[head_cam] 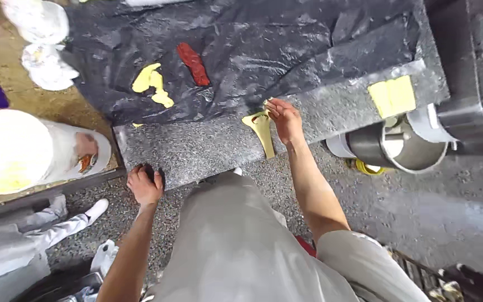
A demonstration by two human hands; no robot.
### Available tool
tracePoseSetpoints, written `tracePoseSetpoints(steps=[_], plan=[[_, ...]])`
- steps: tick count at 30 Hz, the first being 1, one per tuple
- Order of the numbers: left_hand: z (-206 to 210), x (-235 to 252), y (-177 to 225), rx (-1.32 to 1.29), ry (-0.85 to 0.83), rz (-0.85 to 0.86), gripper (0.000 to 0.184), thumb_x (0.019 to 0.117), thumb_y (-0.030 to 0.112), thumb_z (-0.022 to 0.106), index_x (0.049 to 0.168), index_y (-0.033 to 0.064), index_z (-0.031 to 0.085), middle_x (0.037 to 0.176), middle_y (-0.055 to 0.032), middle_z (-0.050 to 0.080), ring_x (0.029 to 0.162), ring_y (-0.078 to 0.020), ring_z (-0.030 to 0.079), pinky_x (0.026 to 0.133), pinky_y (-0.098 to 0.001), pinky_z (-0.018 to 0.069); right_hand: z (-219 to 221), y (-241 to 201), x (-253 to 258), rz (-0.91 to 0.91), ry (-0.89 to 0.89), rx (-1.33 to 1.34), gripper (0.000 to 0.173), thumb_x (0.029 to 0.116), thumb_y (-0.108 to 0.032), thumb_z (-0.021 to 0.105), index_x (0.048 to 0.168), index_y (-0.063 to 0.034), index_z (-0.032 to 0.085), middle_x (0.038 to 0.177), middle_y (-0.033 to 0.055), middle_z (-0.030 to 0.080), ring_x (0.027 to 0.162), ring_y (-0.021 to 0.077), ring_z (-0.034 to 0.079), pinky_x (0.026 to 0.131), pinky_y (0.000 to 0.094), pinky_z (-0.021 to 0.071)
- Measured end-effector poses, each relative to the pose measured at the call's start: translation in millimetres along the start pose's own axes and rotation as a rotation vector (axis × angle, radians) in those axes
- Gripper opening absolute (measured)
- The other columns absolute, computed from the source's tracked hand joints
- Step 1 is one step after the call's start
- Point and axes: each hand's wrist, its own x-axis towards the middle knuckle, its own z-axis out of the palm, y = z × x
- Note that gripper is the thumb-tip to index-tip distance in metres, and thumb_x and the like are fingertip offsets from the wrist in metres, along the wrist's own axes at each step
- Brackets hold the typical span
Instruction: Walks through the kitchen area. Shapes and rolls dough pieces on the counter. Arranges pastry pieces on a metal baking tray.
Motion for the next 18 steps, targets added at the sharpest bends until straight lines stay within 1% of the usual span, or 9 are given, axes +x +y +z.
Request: tracePoseSetpoints(steps=[1,3,6,8,10,12,15,16,18], plan=[[-3.8,-1.2,2.1,-0.007,-0.026,-0.013,0.068,0.1,0.06,0.039,0.139,0.0072,0.059,0.148,-0.0224,0.053,0.14,-0.0412,0.047,0.116,-0.0594,0.0332,22.7,-15.6,-3.3,-0.024,-0.056,-0.061,0.044,0.103,-0.019,0.035,0.137,-0.0021,0.058,0.134,0.0091,0.067,0.12,0.0172,0.065,0.102,0.0377,0.0531],[-10.7,-2.3,1.4,-0.015,-0.04,-0.048,0.067,0.0999,0.06,0.042,0.139,0.0087,0.06,0.148,-0.0215,0.054,0.139,-0.0405,0.048,0.116,-0.0603,0.0355,88.2,-36.3,-3.5,-0.167,-0.243,-0.199,0.046,0.1016,-0.023,0.046,0.142,-0.0037,0.055,0.143,0.0092,0.062,0.128,0.0187,0.061,0.106,0.0407,0.0521],[-11.2,-0.4,-5.6,-0.028,-0.038,-0.082,0.065,0.0995,0.06,0.04,0.137,0.0109,0.062,0.147,-0.0174,0.056,0.14,-0.0356,0.049,0.116,-0.0584,0.0374,218.8,-53.7,-17.3,-0.496,-0.516,-0.494,0.063,0.0986,-0.037,0.062,0.152,-0.0067,0.047,0.156,0.0096,0.05,0.141,0.019,0.051,0.115,0.0435,0.047],[-8.5,2.3,-5.7,-0.05,-0.025,-0.065,0.064,0.0996,0.059,0.039,0.134,0.0117,0.064,0.146,-0.015,0.058,0.139,-0.0338,0.05,0.114,-0.0579,0.0393,309.8,-53.5,-35.6,-0.745,-0.669,-0.762,0.071,0.0994,-0.043,0.059,0.157,-0.0065,0.04,0.164,0.011,0.039,0.15,0.0214,0.039,0.121,0.048,0.0389],[-7.5,3.8,-5.6,-0.065,-0.01,-0.049,0.063,0.0998,0.059,0.038,0.132,0.0113,0.065,0.145,-0.0141,0.058,0.139,-0.0334,0.051,0.113,-0.0576,0.0404,396.1,-36.6,-48.9,-0.954,-0.81,-0.973,0.07,0.0999,-0.041,0.058,0.157,-0.0064,0.039,0.167,0.0093,0.033,0.156,0.0221,0.027,0.125,0.0522,0.0285],[-7.2,0.9,-8.0,-0.066,-0.013,-0.049,0.063,0.1003,0.059,0.038,0.131,0.0106,0.066,0.145,-0.0141,0.059,0.139,-0.0336,0.051,0.114,-0.0573,0.0401,460.7,-5.7,-56.1,-1.099,-0.917,-1.091,0.065,0.1018,-0.038,0.054,0.159,-0.0104,0.038,0.17,0.0051,0.028,0.158,0.0191,0.019,0.126,0.056,0.0224],[-6.2,1.9,-11.8,-0.071,-0.028,-0.056,0.063,0.1005,0.059,0.038,0.13,0.0114,0.066,0.145,-0.0131,0.059,0.14,-0.0335,0.05,0.114,-0.0564,0.0399,498.6,34.9,-51.0,-1.17,-1.014,-1.165,0.057,0.1068,-0.029,0.044,0.159,-0.0101,0.036,0.17,0.0053,0.026,0.158,0.0196,0.02,0.126,0.054,0.0221],[-5.8,2.0,-12.3,-0.08,-0.036,-0.056,0.063,0.1005,0.06,0.038,0.132,0.0118,0.065,0.147,-0.0127,0.058,0.14,-0.0334,0.05,0.114,-0.0565,0.0398,498.0,38.8,-48.4,-1.176,-1.022,-1.16,0.052,0.1078,-0.025,0.043,0.158,-0.0091,0.039,0.168,0.0066,0.031,0.157,0.0206,0.024,0.126,0.0496,0.0251],[-2.2,3.1,-10.8,-0.106,-0.012,-0.058,0.064,0.1006,0.06,0.038,0.133,0.0114,0.064,0.147,-0.0132,0.058,0.14,-0.0341,0.05,0.112,-0.0576,0.041,492.9,34.9,-40.0,-1.228,-1.035,-1.099,0.044,0.106,-0.013,0.046,0.149,-0.0059,0.052,0.158,0.0106,0.048,0.15,0.0245,0.04,0.123,0.0435,0.0346]])
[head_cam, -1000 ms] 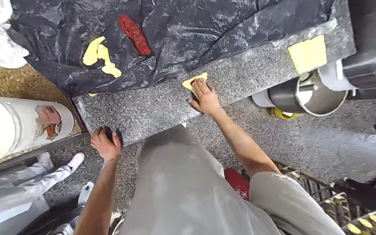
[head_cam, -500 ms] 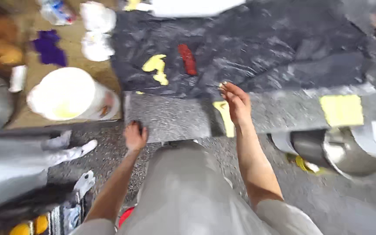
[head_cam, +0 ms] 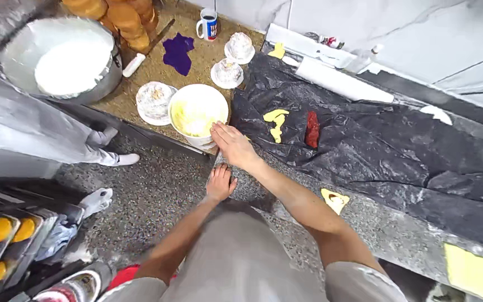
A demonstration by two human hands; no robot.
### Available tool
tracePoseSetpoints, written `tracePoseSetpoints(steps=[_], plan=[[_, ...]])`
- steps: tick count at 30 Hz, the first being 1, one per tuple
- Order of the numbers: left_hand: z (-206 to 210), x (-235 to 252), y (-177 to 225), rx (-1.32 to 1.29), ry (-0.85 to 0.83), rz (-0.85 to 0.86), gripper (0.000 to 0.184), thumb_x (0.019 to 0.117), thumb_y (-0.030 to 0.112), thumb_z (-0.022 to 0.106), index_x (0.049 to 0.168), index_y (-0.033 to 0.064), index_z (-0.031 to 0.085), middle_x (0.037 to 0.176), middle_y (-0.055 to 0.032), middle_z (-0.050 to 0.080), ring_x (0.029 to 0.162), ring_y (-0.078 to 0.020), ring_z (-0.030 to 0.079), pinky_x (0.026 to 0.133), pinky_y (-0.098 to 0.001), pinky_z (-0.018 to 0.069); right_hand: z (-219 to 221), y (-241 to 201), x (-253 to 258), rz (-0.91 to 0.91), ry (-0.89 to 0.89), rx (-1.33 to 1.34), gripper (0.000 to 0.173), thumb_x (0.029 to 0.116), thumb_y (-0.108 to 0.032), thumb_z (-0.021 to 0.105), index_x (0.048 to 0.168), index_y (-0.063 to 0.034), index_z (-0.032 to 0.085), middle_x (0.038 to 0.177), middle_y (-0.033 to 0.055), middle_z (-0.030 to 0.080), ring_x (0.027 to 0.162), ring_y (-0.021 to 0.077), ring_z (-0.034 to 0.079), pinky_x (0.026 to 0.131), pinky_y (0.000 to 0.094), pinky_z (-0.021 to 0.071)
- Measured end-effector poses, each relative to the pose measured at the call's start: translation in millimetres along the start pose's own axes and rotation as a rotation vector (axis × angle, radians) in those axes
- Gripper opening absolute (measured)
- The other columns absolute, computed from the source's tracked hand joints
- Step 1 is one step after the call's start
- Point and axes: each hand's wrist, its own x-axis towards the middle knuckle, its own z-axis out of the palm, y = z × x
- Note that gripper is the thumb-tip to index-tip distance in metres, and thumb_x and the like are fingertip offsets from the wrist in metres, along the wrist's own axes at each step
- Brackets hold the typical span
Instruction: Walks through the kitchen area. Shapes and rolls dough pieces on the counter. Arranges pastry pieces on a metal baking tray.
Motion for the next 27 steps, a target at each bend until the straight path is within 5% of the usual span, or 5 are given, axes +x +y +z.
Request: tracePoseSetpoints(steps=[8,12,16,21,27], plan=[[1.1,-1.5,-4.8,-0.035,0.018,0.032,0.061,0.099,0.059,0.044,0.13,0.0104,0.065,0.144,-0.0149,0.06,0.138,-0.0351,0.052,0.111,-0.056,0.0417,-32.2,18.8,26.6,-0.148,0.08,0.103,0.017,0.0956,0.002,0.057,0.09,-0.0025,0.073,0.098,0.0131,0.076,0.1,0.0296,0.074,0.085,0.0431,0.061],[-2.1,-0.1,-2.8,-0.022,0.042,0.015,0.061,0.0978,0.059,0.045,0.127,0.0102,0.067,0.144,-0.0149,0.06,0.137,-0.0352,0.052,0.11,-0.0567,0.0422,-35.7,19.7,-14.7,0.021,0.207,0.146,0.014,0.0943,0.001,0.061,0.092,-0.0033,0.074,0.098,0.0111,0.076,0.098,0.0271,0.074,0.086,0.0409,0.0606],[-8.6,-1.1,23.0,-0.112,0.077,-0.015,0.055,0.0998,0.048,0.053,0.13,0.0037,0.065,0.141,-0.0226,0.059,0.135,-0.0425,0.052,0.11,-0.0614,0.0405,-48.3,25.5,-190.6,0.427,0.364,0.127,0.017,0.099,-0.015,0.064,0.102,-0.0057,0.077,0.11,0.0095,0.076,0.106,0.0216,0.073,0.094,0.0382,0.0602],[22.2,13.8,172.7,-0.44,-0.118,0.106,0.041,0.1043,0.031,0.05,0.126,-0.0018,0.064,0.127,-0.0231,0.065,0.122,-0.0324,0.062,0.107,-0.0458,0.0504,-52.7,-0.9,-480.7,1.146,0.19,0.179,0.046,0.102,-0.037,0.058,0.135,-0.0068,0.066,0.136,0.0117,0.067,0.126,0.0245,0.065,0.108,0.0462,0.0522],[79.3,81.3,363.7,-0.418,-0.581,0.281,0.047,0.1057,0.032,0.051,0.143,0.0052,0.055,0.148,-0.0188,0.053,0.14,-0.0333,0.049,0.116,-0.053,0.0407,-87.8,24.3,-575.2,1.041,0.232,0.334,0.027,0.1023,-0.022,0.059,0.117,-0.0059,0.075,0.121,0.0113,0.073,0.112,0.0228,0.071,0.099,0.044,0.0582]])
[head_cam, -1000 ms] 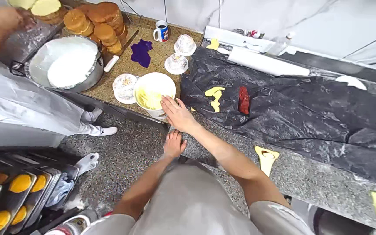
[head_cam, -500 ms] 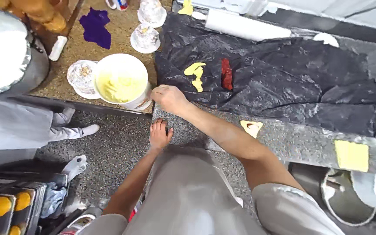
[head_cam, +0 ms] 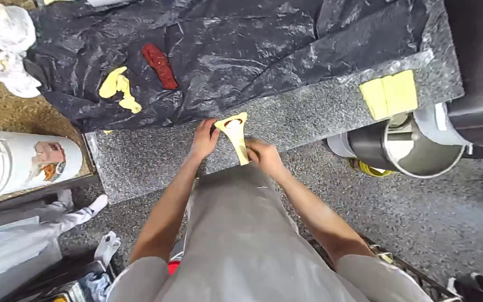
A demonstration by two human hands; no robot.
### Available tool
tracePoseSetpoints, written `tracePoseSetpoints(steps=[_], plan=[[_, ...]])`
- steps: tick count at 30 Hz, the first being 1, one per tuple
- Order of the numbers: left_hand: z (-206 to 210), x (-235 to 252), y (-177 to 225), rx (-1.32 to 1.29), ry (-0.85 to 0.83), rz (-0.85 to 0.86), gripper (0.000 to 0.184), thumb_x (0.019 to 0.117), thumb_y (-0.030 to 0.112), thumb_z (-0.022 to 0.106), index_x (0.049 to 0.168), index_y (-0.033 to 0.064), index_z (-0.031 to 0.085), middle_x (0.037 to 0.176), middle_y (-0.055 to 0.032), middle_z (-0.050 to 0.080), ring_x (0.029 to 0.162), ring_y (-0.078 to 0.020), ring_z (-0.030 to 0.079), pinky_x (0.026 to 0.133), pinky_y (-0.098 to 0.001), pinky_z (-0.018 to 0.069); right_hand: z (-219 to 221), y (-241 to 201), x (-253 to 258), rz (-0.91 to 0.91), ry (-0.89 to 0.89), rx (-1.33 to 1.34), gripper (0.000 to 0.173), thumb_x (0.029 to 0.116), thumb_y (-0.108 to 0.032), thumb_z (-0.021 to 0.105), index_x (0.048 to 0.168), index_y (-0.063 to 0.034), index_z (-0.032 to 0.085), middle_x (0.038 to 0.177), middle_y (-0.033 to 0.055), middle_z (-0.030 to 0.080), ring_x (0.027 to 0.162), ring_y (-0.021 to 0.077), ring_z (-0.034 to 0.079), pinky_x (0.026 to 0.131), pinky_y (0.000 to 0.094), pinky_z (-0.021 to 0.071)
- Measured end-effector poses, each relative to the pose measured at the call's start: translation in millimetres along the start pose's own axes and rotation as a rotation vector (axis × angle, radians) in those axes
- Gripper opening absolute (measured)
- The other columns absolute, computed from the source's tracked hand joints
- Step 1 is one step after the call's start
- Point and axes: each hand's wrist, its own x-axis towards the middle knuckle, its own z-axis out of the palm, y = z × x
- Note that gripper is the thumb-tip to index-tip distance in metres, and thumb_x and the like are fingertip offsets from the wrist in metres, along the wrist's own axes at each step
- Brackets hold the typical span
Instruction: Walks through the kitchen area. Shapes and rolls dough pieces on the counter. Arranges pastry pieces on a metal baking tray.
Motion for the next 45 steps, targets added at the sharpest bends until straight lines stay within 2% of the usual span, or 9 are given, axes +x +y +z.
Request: tracePoseSetpoints(steps=[4,8,13,19,27,30,34,38,45], plan=[[4.5,50.7,34.4,0.092,-0.21,-0.084,0.058,0.0987,0.035,0.067,0.145,0.0041,0.051,0.134,-0.0225,0.062,0.13,-0.0404,0.055,0.112,-0.0605,0.0421,-19.5,28.0,98.6,-0.066,-0.179,-0.063,0.044,0.091,-0.02,0.075,0.133,-0.0075,0.066,0.142,0.0155,0.059,0.134,0.0321,0.056,0.112,0.0498,0.0465],[-2.3,64.6,46.1,0.082,-0.296,-0.164,0.043,0.0961,0.027,0.072,0.13,0.0032,0.063,0.11,-0.0225,0.069,0.103,-0.0374,0.068,0.095,-0.0603,0.0531,-17.5,41.2,149.8,-0.117,-0.406,-0.103,0.047,0.0876,-0.032,0.079,0.127,-0.0089,0.069,0.122,0.0161,0.067,0.12,0.0359,0.061,0.103,0.0547,0.0497],[5.8,50.8,49.2,0.117,-0.129,-0.009,0.017,0.0893,0.016,0.078,0.101,0.0047,0.073,0.114,-0.0171,0.067,0.113,-0.0342,0.063,0.101,-0.0554,0.0514,-18.2,38.4,153.4,-0.178,-0.449,-0.021,0.023,0.0865,-0.024,0.08,0.104,-0.0098,0.076,0.113,0.0137,0.068,0.112,0.0313,0.064,0.099,0.0527,0.0524],[28.1,30.4,43.9,0.247,0.024,0.14,0.017,0.0992,0.015,0.065,0.109,0.0024,0.072,0.113,-0.0171,0.07,0.11,-0.0332,0.068,0.1,-0.0506,0.0544,-15.6,35.1,138.3,-0.361,-0.36,-0.124,0.015,0.0956,-0.019,0.07,0.099,-0.0064,0.076,0.115,0.0128,0.068,0.117,0.0304,0.063,0.105,0.0436,0.0508],[57.6,17.4,26.8,0.269,0.275,0.293,0.015,0.0988,0.008,0.062,0.097,-0.0001,0.074,0.105,-0.0183,0.07,0.105,-0.035,0.068,0.096,-0.0465,0.0558,-5.6,34.7,123.3,-0.432,-0.243,-0.2,0.014,0.0973,-0.002,0.058,0.096,-0.003,0.072,0.103,0.0159,0.069,0.102,0.0345,0.069,0.085,0.0477,0.0595],[71.0,3.4,24.3,0.282,0.334,0.326,0.021,0.0991,0.005,0.057,0.109,0.0019,0.075,0.109,-0.0177,0.071,0.107,-0.0343,0.068,0.096,-0.0463,0.0556,2.6,40.0,92.4,-0.443,-0.085,-0.196,0.015,0.0962,-0.004,0.061,0.104,-0.0047,0.074,0.11,0.0143,0.07,0.104,0.0322,0.069,0.083,0.045,0.0612],[97.3,-30.2,19.5,0.369,0.235,0.24,0.037,0.1035,0.013,0.052,0.137,0.0024,0.063,0.134,-0.0204,0.065,0.128,-0.037,0.06,0.108,-0.0502,0.0498,21.9,51.8,48.9,-0.404,-0.085,-0.22,0.035,0.1048,-0.025,0.053,0.129,-0.0061,0.068,0.133,0.0171,0.065,0.125,0.0332,0.061,0.106,0.047,0.0512],[93.5,-25.3,25.1,0.462,0.069,0.178,0.046,0.1062,0.025,0.046,0.145,0.002,0.056,0.144,-0.0199,0.058,0.136,-0.0371,0.054,0.112,-0.0525,0.0446,22.3,54.7,50.4,-0.362,-0.191,-0.312,0.046,0.1034,-0.035,0.049,0.138,-0.0074,0.062,0.143,0.0149,0.06,0.134,0.0334,0.055,0.112,0.0544,0.0418],[42.9,-3.4,16.1,0.198,-0.058,0.143,0.055,0.1016,0.042,0.056,0.144,0.0065,0.058,0.135,-0.0191,0.059,0.129,-0.0352,0.054,0.11,-0.0493,0.0458,-11.8,65.1,82.2,-0.268,-0.314,-0.173,0.072,0.0862,-0.056,0.072,0.144,-0.0164,0.059,0.139,0.0079,0.059,0.13,0.0295,0.054,0.114,0.0566,0.0368]])
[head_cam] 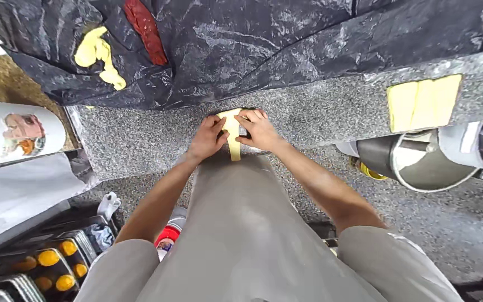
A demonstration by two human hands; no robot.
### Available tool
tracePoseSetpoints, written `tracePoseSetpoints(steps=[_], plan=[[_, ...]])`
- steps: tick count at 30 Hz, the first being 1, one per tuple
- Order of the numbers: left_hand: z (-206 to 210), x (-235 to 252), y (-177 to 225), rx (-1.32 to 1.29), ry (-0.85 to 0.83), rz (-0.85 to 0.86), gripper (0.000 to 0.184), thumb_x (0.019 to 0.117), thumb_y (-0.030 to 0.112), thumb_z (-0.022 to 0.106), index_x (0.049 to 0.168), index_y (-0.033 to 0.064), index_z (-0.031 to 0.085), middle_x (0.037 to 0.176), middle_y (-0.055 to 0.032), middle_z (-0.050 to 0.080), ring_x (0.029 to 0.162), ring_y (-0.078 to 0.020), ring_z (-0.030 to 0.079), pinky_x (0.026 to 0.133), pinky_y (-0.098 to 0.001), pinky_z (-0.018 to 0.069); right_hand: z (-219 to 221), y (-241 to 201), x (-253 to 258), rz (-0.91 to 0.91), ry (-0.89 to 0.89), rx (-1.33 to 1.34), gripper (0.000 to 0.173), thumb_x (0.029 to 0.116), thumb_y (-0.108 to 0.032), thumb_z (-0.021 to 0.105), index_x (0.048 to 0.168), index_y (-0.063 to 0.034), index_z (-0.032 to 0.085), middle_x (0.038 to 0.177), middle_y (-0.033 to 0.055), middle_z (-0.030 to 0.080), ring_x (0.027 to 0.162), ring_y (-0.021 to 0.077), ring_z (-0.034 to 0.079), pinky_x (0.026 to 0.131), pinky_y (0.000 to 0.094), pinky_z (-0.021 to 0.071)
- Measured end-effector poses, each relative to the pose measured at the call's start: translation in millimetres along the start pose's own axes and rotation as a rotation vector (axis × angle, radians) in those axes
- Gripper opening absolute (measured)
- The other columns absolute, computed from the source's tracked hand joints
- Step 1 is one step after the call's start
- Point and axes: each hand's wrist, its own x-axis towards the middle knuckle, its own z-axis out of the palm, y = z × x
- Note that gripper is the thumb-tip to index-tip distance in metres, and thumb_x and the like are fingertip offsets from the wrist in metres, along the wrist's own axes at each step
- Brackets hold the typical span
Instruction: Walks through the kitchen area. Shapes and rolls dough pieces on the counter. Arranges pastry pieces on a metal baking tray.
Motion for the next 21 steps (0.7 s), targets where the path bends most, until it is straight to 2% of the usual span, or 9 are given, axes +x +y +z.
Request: tracePoseSetpoints(steps=[2,3,5,8,11,14,16,19,21], plan=[[-14.2,-5.9,-6.1,-0.243,-0.07,-0.067,0.055,0.1014,0.04,0.059,0.146,0.0081,0.057,0.144,-0.0147,0.056,0.137,-0.027,0.051,0.115,-0.0462,0.0428,-8.9,8.2,-1.9,0.035,0.003,0.224,0.061,0.0882,-0.047,0.074,0.139,-0.0145,0.064,0.141,0.0055,0.061,0.133,0.0241,0.054,0.117,0.0539,0.0354],[-25.4,-7.2,-7.4,-0.393,-0.093,-0.121,0.051,0.1018,0.035,0.06,0.145,0.0077,0.058,0.146,-0.0118,0.057,0.136,-0.0214,0.053,0.115,-0.0434,0.0445,-17.2,11.1,-1.1,0.08,0.019,0.367,0.051,0.0909,-0.039,0.074,0.134,-0.012,0.068,0.14,0.0059,0.064,0.132,0.0215,0.057,0.117,0.0508,0.0391],[-39.6,-5.8,-8.4,-0.568,-0.029,-0.218,0.039,0.1036,0.024,0.06,0.138,0.0054,0.062,0.136,-0.0113,0.065,0.121,-0.018,0.065,0.106,-0.0408,0.0536,-30.3,11.6,4.5,0.175,0.103,0.548,0.033,0.0959,-0.022,0.069,0.125,-0.0077,0.072,0.128,0.0104,0.07,0.119,0.0205,0.066,0.106,0.0451,0.0524],[-33.4,14.7,-8.9,-0.261,0.063,-0.151,0.039,0.104,0.025,0.058,0.137,0.0044,0.06,0.135,-0.0164,0.062,0.128,-0.0262,0.059,0.111,-0.045,0.0478,-21.1,6.9,27.0,0.064,0.154,0.33,0.033,0.1,-0.02,0.062,0.13,-0.0089,0.069,0.126,0.0134,0.07,0.119,0.0267,0.066,0.106,0.0455,0.0515],[-21.9,34.9,0.8,-0.033,-0.034,-0.125,0.044,0.1012,0.025,0.064,0.139,0.0036,0.057,0.13,-0.0219,0.063,0.126,-0.0383,0.058,0.11,-0.0553,0.0457,-7.5,-3.5,45.5,0.025,0.044,0.056,0.041,0.1027,-0.031,0.059,0.14,-0.0154,0.062,0.125,0.0124,0.067,0.121,0.0338,0.06,0.101,0.0522,0.0496],[-18.0,33.9,-0.3,0.001,-0.032,-0.066,0.034,0.0992,0.028,0.067,0.125,0.0044,0.067,0.122,-0.0213,0.063,0.119,-0.0391,0.06,0.106,-0.0565,0.0474,-3.6,-7.9,45.4,0.013,0.026,-0.043,0.03,0.1017,-0.037,0.061,0.116,-0.0126,0.071,0.117,0.0125,0.065,0.116,0.0354,0.059,0.095,0.055,0.0498],[-15.2,30.0,-5.6,0.03,-0.008,-0.002,0.034,0.1009,0.032,0.064,0.122,0.0061,0.068,0.125,-0.021,0.062,0.121,-0.0393,0.058,0.106,-0.0564,0.0467,-3.6,-5.6,42.9,-0.015,0.016,-0.076,0.031,0.1031,-0.038,0.059,0.113,-0.0114,0.07,0.119,0.0123,0.065,0.118,0.0348,0.06,0.096,0.0541,0.0504],[-3.5,30.1,-8.9,0.12,0.08,0.046,0.031,0.1053,0.028,0.057,0.122,0.0051,0.069,0.118,-0.0194,0.067,0.116,-0.0377,0.063,0.103,-0.0532,0.0497,1.6,5.5,45.8,-0.1,0.054,-0.111,0.025,0.1064,-0.023,0.053,0.118,-0.0084,0.07,0.112,0.0155,0.068,0.111,0.0368,0.063,0.094,0.0516,0.0533],[3.7,32.4,-15.3,0.191,0.199,0.104,0.028,0.1056,0.021,0.055,0.12,0.0035,0.071,0.11,-0.0195,0.069,0.109,-0.0375,0.066,0.099,-0.0507,0.0525,4.1,13.6,50.8,-0.132,0.129,-0.135,0.025,0.1014,-0.007,0.054,0.121,-0.0086,0.07,0.11,0.017,0.068,0.108,0.0385,0.064,0.093,0.0515,0.0548]])
